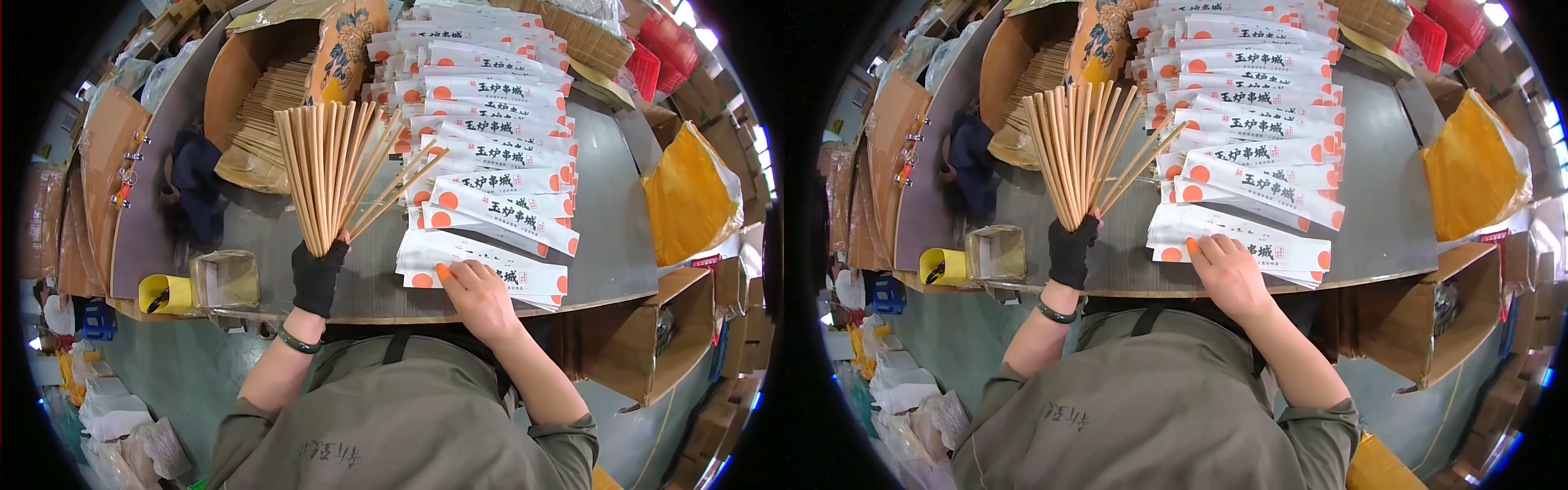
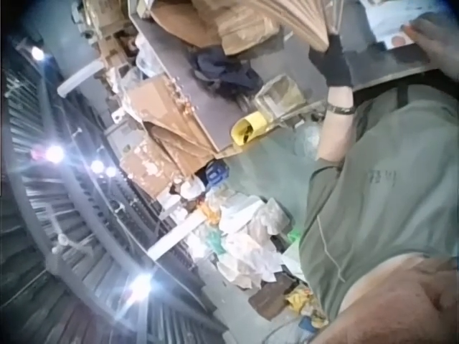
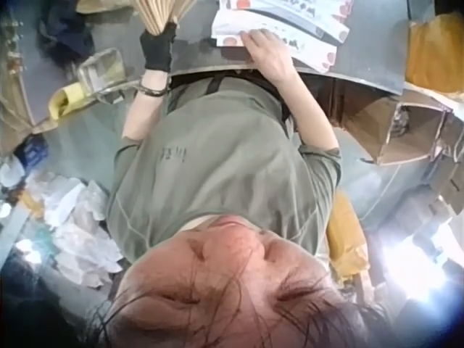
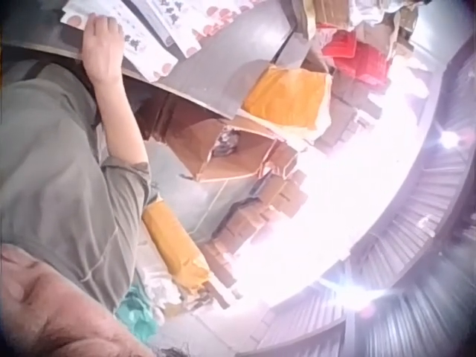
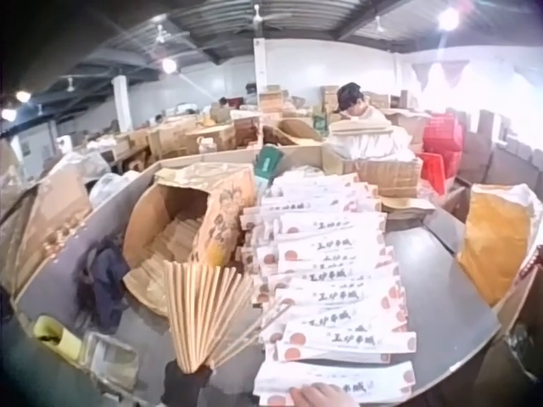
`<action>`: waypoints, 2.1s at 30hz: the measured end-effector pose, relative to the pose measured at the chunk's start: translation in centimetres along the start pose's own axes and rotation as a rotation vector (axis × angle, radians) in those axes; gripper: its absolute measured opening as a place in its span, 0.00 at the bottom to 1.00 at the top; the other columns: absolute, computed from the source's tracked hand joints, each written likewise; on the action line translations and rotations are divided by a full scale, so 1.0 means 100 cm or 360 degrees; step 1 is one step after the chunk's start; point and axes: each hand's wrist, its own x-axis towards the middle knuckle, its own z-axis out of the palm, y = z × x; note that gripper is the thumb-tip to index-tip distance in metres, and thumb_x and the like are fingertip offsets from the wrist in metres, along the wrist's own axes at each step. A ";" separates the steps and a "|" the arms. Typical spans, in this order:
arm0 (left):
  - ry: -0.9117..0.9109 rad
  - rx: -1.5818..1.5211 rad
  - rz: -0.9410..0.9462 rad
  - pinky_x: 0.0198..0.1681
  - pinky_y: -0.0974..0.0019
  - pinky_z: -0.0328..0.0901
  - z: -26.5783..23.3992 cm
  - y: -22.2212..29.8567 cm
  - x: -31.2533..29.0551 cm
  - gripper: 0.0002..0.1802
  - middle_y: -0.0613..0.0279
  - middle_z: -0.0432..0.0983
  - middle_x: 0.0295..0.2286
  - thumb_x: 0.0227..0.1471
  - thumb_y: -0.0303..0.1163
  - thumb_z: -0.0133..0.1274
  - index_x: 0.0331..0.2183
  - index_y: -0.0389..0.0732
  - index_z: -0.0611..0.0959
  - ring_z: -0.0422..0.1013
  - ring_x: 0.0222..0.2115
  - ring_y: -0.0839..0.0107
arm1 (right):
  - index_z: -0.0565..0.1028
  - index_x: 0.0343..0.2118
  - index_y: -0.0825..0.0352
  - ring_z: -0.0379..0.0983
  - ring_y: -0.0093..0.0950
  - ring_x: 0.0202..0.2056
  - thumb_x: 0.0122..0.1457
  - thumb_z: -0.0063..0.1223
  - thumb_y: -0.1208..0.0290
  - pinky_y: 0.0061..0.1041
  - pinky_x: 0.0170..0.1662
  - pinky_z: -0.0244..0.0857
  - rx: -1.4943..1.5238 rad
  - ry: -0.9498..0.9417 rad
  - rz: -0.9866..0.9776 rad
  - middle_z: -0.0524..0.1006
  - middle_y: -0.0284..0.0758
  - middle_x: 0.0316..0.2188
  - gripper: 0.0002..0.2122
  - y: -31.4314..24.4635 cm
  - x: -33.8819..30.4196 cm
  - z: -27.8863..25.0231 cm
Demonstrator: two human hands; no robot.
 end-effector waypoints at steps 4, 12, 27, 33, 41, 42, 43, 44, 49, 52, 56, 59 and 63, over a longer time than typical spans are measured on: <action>-0.0036 0.0258 0.0131 0.22 0.77 0.59 -0.012 0.004 -0.002 0.10 0.70 0.73 0.20 0.50 0.33 0.61 0.32 0.36 0.82 0.65 0.19 0.82 | 0.76 0.36 0.67 0.72 0.32 0.31 0.46 0.63 0.78 0.28 0.33 0.68 0.0235 0.0094 0.0090 0.73 0.35 0.29 0.12 0.008 0.001 0.003; -0.0283 0.0494 0.0067 0.31 0.69 0.68 -0.057 0.016 0.002 0.15 0.62 0.80 0.27 0.46 0.32 0.64 0.36 0.33 0.82 0.74 0.26 0.73 | 0.75 0.25 0.70 0.66 0.18 0.27 0.51 0.65 0.75 0.21 0.31 0.62 0.1025 0.0101 0.1191 0.72 0.29 0.24 0.08 0.026 0.026 -0.039; -0.0337 -0.0038 0.0058 0.33 0.70 0.68 0.024 0.031 0.000 0.15 0.61 0.80 0.31 0.52 0.37 0.60 0.38 0.35 0.82 0.74 0.32 0.77 | 0.76 0.33 0.65 0.69 0.33 0.39 0.49 0.61 0.69 0.31 0.41 0.65 -0.0134 0.0445 0.0048 0.73 0.34 0.33 0.10 0.007 0.072 -0.029; -0.0033 0.0442 0.0391 0.31 0.70 0.68 0.008 0.015 0.008 0.14 0.62 0.79 0.25 0.50 0.34 0.62 0.34 0.33 0.82 0.74 0.26 0.76 | 0.73 0.42 0.71 0.70 0.33 0.39 0.48 0.58 0.70 0.31 0.40 0.67 -0.0304 -0.0443 -0.0118 0.71 0.36 0.35 0.18 0.003 0.013 0.001; -0.0115 0.0251 0.0066 0.25 0.73 0.64 -0.017 0.004 0.004 0.13 0.65 0.77 0.23 0.50 0.35 0.61 0.33 0.35 0.82 0.70 0.22 0.79 | 0.76 0.36 0.69 0.73 0.33 0.34 0.46 0.59 0.78 0.30 0.34 0.68 0.0039 0.0119 0.0036 0.73 0.35 0.31 0.12 -0.001 0.003 0.007; -0.0116 0.0225 -0.0044 0.21 0.75 0.60 -0.018 0.007 0.002 0.12 0.67 0.75 0.21 0.49 0.34 0.61 0.32 0.36 0.81 0.67 0.18 0.82 | 0.76 0.34 0.68 0.73 0.34 0.32 0.45 0.60 0.79 0.31 0.33 0.68 0.0169 0.0161 0.0125 0.73 0.35 0.29 0.11 -0.001 0.004 0.006; -0.0119 0.0227 -0.0045 0.21 0.75 0.60 -0.021 0.008 0.001 0.12 0.67 0.75 0.21 0.49 0.34 0.61 0.32 0.36 0.81 0.67 0.18 0.82 | 0.76 0.34 0.68 0.73 0.34 0.32 0.45 0.60 0.79 0.31 0.33 0.68 0.0170 0.0162 0.0129 0.73 0.35 0.29 0.11 0.001 0.003 0.005; -0.0159 0.0178 -0.0104 0.20 0.75 0.59 -0.026 0.009 0.001 0.12 0.67 0.74 0.20 0.48 0.34 0.61 0.31 0.36 0.81 0.65 0.17 0.82 | 0.76 0.33 0.68 0.72 0.35 0.30 0.46 0.60 0.80 0.30 0.32 0.67 0.0357 0.0199 0.0323 0.73 0.36 0.27 0.09 0.007 0.004 0.003; -0.0330 0.0128 -0.0253 0.17 0.76 0.55 -0.047 0.018 -0.002 0.10 0.66 0.72 0.18 0.49 0.32 0.59 0.31 0.36 0.79 0.62 0.14 0.81 | 0.73 0.25 0.71 0.63 0.20 0.24 0.51 0.63 0.77 0.22 0.30 0.61 0.1003 0.0240 0.1138 0.69 0.30 0.22 0.08 0.025 0.024 -0.025; -0.0429 0.0272 -0.0264 0.17 0.77 0.55 -0.056 0.026 0.001 0.11 0.67 0.71 0.17 0.47 0.34 0.59 0.30 0.37 0.79 0.62 0.14 0.81 | 0.72 0.25 0.71 0.63 0.19 0.24 0.50 0.65 0.76 0.21 0.30 0.60 0.0943 0.0167 0.1092 0.68 0.30 0.22 0.10 0.026 0.033 -0.041; -0.0539 0.0431 -0.0359 0.17 0.77 0.56 -0.062 0.035 0.005 0.13 0.67 0.71 0.17 0.44 0.36 0.61 0.28 0.37 0.80 0.64 0.15 0.81 | 0.74 0.25 0.71 0.64 0.20 0.25 0.49 0.66 0.76 0.20 0.30 0.60 0.1031 0.0212 0.0997 0.69 0.30 0.22 0.08 0.030 0.030 -0.042; -0.0681 0.0441 -0.0420 0.17 0.77 0.56 -0.074 0.040 0.015 0.15 0.67 0.71 0.17 0.43 0.38 0.63 0.28 0.37 0.80 0.64 0.15 0.81 | 0.77 0.26 0.71 0.64 0.19 0.25 0.50 0.65 0.77 0.21 0.30 0.60 0.0987 0.0108 0.0879 0.69 0.30 0.23 0.06 0.035 0.024 -0.044; -0.0778 0.0476 -0.0500 0.17 0.77 0.55 -0.083 0.044 0.023 0.15 0.67 0.72 0.16 0.44 0.38 0.64 0.28 0.37 0.81 0.64 0.15 0.82 | 0.78 0.26 0.70 0.67 0.25 0.25 0.45 0.64 0.80 0.24 0.29 0.62 0.0681 0.0183 0.0527 0.71 0.31 0.23 0.06 0.039 0.024 -0.044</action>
